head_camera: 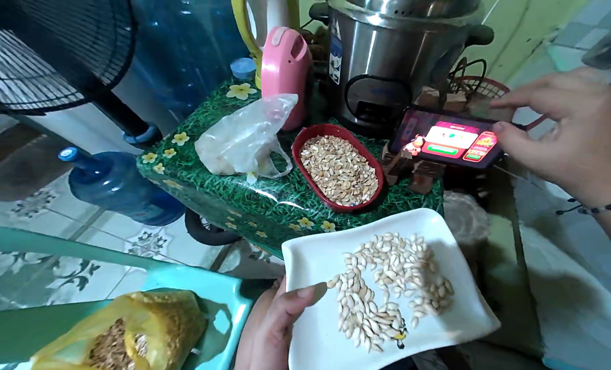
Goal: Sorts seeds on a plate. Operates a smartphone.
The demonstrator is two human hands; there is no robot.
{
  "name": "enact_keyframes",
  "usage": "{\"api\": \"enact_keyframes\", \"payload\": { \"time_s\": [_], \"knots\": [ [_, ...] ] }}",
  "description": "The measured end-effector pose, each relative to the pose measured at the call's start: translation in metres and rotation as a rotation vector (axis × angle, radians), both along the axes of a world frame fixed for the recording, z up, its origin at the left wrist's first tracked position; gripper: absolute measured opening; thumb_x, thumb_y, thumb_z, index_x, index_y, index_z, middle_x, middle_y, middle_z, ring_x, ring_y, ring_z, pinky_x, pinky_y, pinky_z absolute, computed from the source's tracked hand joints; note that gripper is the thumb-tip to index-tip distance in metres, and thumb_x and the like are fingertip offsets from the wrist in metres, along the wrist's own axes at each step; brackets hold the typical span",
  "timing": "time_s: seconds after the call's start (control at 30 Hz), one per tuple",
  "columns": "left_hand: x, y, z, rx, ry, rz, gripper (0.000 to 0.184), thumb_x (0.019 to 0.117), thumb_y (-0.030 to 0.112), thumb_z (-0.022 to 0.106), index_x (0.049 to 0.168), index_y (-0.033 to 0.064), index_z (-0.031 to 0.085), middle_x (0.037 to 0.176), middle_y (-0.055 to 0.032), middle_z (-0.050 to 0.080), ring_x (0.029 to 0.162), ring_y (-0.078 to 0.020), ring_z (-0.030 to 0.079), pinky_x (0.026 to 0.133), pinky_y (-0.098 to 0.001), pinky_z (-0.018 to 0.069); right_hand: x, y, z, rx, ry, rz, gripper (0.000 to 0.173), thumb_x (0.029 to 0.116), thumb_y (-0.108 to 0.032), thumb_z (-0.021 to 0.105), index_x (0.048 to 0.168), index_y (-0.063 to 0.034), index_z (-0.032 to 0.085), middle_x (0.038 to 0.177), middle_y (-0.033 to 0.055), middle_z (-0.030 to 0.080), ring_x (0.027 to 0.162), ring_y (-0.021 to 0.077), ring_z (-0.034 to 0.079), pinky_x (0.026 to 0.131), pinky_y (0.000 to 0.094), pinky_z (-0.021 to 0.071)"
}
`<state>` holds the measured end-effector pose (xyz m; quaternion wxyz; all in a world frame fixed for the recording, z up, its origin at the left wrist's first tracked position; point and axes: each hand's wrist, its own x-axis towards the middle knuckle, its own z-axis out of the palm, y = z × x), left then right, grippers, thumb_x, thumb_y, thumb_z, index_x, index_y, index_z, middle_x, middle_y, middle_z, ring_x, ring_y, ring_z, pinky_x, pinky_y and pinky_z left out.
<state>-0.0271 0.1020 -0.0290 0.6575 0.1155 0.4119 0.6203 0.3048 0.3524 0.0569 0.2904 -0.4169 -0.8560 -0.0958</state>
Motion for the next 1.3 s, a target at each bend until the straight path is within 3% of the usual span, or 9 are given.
{"api": "enact_keyframes", "payload": {
  "time_s": [0.23,0.47,0.6,0.7,0.9,1.0,1.13,1.23,1.3],
  "knots": [
    [-0.013,-0.002,0.020,-0.046,0.066,-0.080,0.030,0.0975,0.014,0.044,0.125,0.0116,0.056,0.099,-0.0046,0.076,0.089,-0.0130,0.075,0.077,-0.0327,0.0636,-0.047,-0.046,0.010,0.056,-0.032,0.265,0.030,0.0968,-0.020,0.057,0.110,-0.0005,0.075,0.108,0.0203,0.069,0.103,0.0363,0.063,0.087,0.0497,0.0511],
    [-0.032,-0.033,0.021,0.010,0.169,-0.074,0.031,0.1059,0.028,0.045,0.132,0.0135,0.056,0.109,-0.0025,0.075,0.098,-0.0119,0.073,0.084,-0.0320,0.0626,-0.076,-0.084,0.006,-0.352,-0.042,0.325,0.035,0.1038,-0.036,0.049,0.110,-0.0150,0.076,0.093,-0.0054,0.070,0.079,0.0019,0.063,0.069,0.0234,0.0557],
    [-0.037,-0.046,0.021,0.019,0.244,-0.040,0.032,0.1077,0.030,0.041,0.133,0.0138,0.054,0.111,0.0004,0.074,0.101,-0.0100,0.072,0.088,-0.0305,0.0614,-0.076,-0.113,0.000,-0.772,0.004,0.258,0.041,0.1071,-0.045,0.042,0.116,-0.0203,0.074,0.089,-0.0084,0.070,0.072,0.0018,0.064,0.063,0.0266,0.0569],
    [-0.038,-0.051,0.026,0.011,0.257,-0.017,0.031,0.1088,0.026,0.035,0.129,0.0138,0.056,0.107,0.0007,0.075,0.098,-0.0094,0.073,0.085,-0.0297,0.0621,-0.075,-0.132,-0.003,-1.207,0.130,0.261,0.040,0.1103,-0.039,0.040,0.131,-0.0197,0.069,0.106,-0.0067,0.073,0.088,0.0013,0.069,0.073,0.0235,0.0599],
    [-0.037,-0.060,0.028,0.035,0.302,-0.087,0.034,0.1080,0.023,0.035,0.136,0.0111,0.050,0.109,0.0011,0.074,0.098,-0.0092,0.072,0.085,-0.0294,0.0621,-0.073,-0.174,-0.017,-1.663,0.706,0.187,0.037,0.1091,-0.025,0.039,0.140,-0.0162,0.057,0.116,0.0073,0.071,0.096,0.0195,0.074,0.070,0.0357,0.0650],
    [-0.038,-0.066,0.024,0.012,0.295,-0.074,0.040,0.1088,0.023,0.033,0.145,0.0093,0.041,0.115,-0.0020,0.071,0.101,-0.0112,0.072,0.086,-0.0312,0.0623,-0.072,-0.200,-0.026,-1.654,0.834,0.147,0.039,0.1070,-0.032,0.041,0.141,-0.0194,0.054,0.117,0.0069,0.071,0.099,0.0194,0.073,0.073,0.0351,0.0642],
    [-0.039,-0.081,0.020,0.038,0.324,-0.035,0.035,0.1076,0.025,0.039,0.135,0.0087,0.053,0.112,-0.0027,0.074,0.101,-0.0121,0.073,0.086,-0.0323,0.0626,-0.076,-0.241,-0.038,-1.500,0.937,0.206,0.041,0.1060,-0.028,0.043,0.143,-0.0135,0.052,0.122,0.0022,0.069,0.107,0.0131,0.069,0.088,0.0313,0.0609],
    [-0.053,-0.094,0.008,0.237,0.409,-0.154,0.069,0.1041,0.046,0.051,0.158,0.0059,0.032,0.142,-0.0050,0.058,0.126,-0.0132,0.059,0.104,-0.0326,0.0530,-0.083,-0.277,-0.048,-1.405,1.074,0.163,0.038,0.1051,-0.024,0.046,0.140,-0.0103,0.055,0.120,0.0030,0.070,0.105,0.0132,0.070,0.089,0.0321,0.0610],
    [-0.059,-0.105,0.009,0.256,0.392,-0.183,0.074,0.0996,0.055,0.055,0.154,0.0084,0.037,0.135,-0.0047,0.063,0.121,-0.0143,0.063,0.100,-0.0342,0.0560,-0.085,-0.300,-0.052,-1.360,1.141,0.124,0.038,0.1048,-0.024,0.048,0.140,-0.0109,0.056,0.118,0.0017,0.072,0.103,0.0127,0.071,0.087,0.0320,0.0620]
  ]
}}
